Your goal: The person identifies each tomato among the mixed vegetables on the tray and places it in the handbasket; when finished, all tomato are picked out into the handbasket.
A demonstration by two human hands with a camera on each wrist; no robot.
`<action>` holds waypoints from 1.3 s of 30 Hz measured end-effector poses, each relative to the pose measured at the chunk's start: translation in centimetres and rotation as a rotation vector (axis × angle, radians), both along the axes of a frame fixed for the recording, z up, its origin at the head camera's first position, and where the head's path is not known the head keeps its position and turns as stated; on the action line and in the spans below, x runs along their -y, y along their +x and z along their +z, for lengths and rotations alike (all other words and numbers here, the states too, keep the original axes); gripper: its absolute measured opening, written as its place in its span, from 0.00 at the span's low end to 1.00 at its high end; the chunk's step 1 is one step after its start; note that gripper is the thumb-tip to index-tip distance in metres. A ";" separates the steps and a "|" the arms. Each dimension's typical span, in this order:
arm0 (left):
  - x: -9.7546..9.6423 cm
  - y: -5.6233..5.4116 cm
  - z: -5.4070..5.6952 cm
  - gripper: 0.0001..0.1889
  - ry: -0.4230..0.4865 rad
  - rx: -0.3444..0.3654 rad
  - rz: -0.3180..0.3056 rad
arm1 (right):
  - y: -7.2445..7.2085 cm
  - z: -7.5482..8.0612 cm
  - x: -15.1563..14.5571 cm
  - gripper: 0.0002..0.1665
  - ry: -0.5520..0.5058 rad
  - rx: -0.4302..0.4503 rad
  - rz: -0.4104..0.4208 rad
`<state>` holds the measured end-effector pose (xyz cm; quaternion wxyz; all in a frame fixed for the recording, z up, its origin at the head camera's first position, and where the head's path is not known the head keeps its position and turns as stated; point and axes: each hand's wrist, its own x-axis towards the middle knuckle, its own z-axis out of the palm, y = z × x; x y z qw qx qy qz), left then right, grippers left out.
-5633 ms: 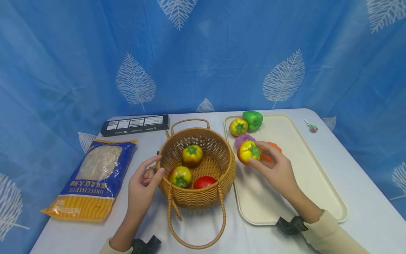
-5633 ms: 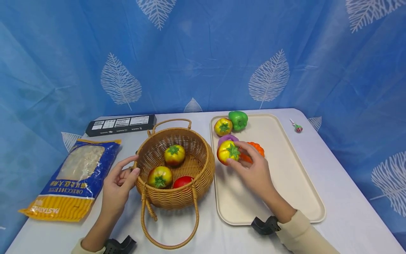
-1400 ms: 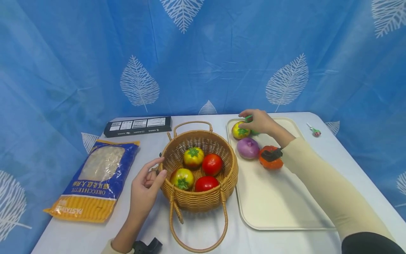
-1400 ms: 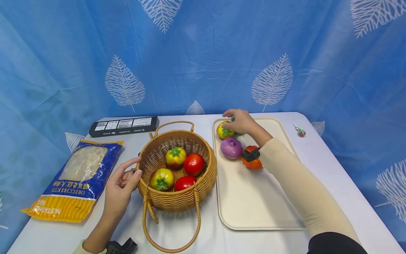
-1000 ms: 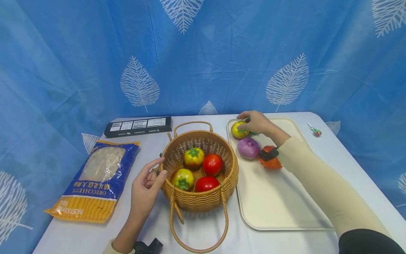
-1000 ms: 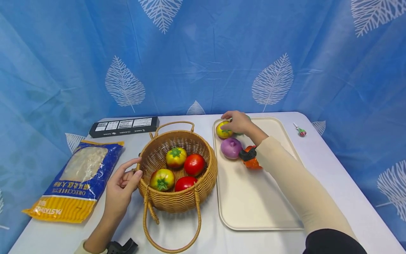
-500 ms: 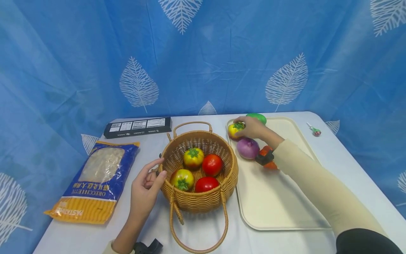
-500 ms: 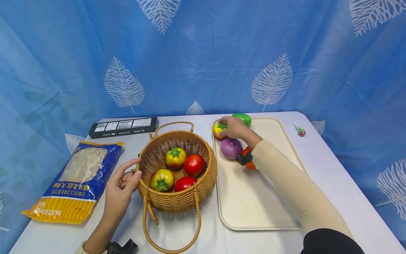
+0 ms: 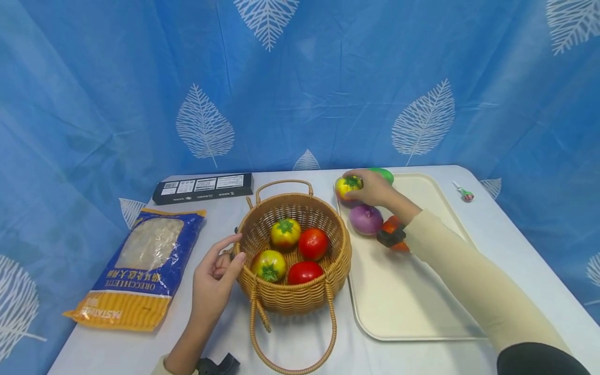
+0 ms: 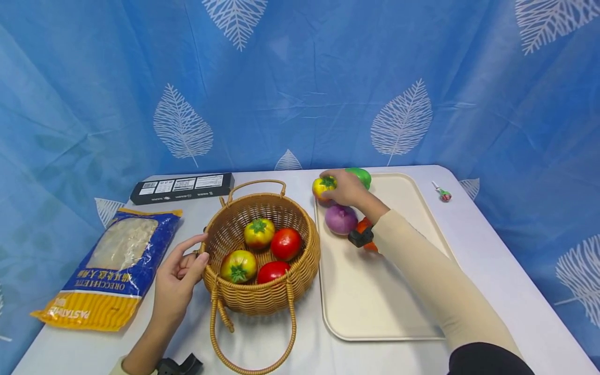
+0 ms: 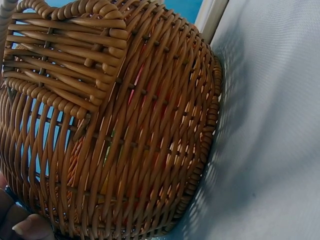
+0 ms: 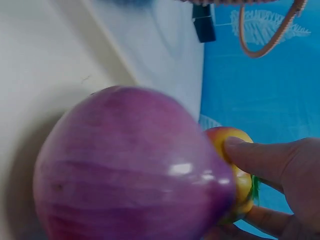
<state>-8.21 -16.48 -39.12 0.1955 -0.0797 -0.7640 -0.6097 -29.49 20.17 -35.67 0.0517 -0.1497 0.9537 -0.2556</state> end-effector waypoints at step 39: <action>0.0 -0.1 -0.1 0.19 0.009 0.008 -0.016 | 12.8 4.6 3.4 0.33 -0.806 -0.085 0.089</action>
